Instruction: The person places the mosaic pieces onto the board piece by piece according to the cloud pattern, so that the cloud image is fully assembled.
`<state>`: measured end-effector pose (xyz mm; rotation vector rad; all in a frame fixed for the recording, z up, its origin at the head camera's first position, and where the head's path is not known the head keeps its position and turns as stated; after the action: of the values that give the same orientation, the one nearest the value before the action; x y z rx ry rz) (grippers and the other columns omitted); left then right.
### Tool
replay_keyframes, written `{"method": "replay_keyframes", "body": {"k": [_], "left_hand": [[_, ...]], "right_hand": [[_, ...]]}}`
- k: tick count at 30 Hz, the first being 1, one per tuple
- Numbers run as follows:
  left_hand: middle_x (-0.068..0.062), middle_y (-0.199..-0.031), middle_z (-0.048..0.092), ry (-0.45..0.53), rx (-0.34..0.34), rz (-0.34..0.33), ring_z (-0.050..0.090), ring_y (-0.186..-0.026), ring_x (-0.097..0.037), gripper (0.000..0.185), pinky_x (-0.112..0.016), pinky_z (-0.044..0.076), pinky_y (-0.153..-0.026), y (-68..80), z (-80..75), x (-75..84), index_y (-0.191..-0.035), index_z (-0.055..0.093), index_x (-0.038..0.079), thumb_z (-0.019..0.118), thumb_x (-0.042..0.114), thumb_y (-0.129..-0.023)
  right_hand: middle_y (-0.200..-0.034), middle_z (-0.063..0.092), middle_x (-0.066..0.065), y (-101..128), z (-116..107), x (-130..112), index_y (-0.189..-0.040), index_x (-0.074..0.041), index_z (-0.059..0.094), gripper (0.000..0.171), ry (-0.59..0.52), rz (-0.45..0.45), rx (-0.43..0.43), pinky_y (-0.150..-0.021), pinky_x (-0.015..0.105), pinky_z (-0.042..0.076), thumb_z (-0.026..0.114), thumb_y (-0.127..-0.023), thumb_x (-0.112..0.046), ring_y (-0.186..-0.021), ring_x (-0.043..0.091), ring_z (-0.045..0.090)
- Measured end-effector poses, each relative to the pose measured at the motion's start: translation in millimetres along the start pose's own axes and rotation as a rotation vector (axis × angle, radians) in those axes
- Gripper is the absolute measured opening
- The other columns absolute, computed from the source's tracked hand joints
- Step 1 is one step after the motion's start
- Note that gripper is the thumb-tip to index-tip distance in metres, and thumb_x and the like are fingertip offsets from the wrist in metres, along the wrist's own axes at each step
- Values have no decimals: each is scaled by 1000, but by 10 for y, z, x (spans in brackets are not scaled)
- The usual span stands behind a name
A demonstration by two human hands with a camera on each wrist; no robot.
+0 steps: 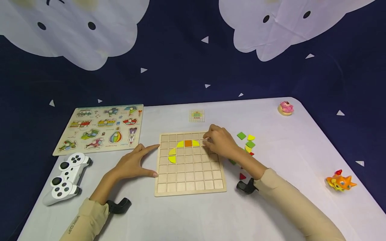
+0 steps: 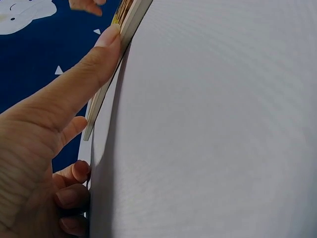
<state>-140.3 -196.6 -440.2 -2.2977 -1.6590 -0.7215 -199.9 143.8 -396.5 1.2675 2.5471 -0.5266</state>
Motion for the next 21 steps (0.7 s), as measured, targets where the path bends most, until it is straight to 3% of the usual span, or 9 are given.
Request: {"method": "replay_keyframes", "body": {"k": [8, 12, 21], "left_hand": [[-4, -93, 41, 2, 4, 10, 40, -67, -17, 108, -30, 33, -59, 2, -4, -15, -151, 43, 30, 86, 66, -58], [-4, -93, 41, 0, 8, 17, 39, -67, -17, 108, -30, 33, -59, -4, -2, -12, -151, 43, 30, 86, 66, -58], [-4, -93, 41, 4, 6, 21, 39, -67, -17, 108, -30, 33, -59, -1, -9, -17, -151, 43, 31, 85, 66, -58]], "right_hand": [[-91, 59, 9, 379, -360, 355, -106, 1, 76, 22, 31, 77, -71, -64, 31, 40, 74, -85, -3, -70, 16, 47], [-92, 60, 9, 591, -503, 525, -107, 1, 75, 23, 42, 123, -88, -65, 31, 42, 73, -84, -1, -73, 16, 51], [-91, 59, 5, 861, -623, 745, -107, 0, 76, 26, 75, 173, -125, -68, 33, 41, 75, -82, -4, -78, 19, 51]]}}
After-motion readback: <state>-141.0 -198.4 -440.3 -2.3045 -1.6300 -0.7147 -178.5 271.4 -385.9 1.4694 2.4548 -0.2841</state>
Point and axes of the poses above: each hand's wrist, its own y-axis away from the middle knuckle, its own z-axis out of the palm, x = y × z, the point moved 1 cm from there along -y, towards the middle knuckle
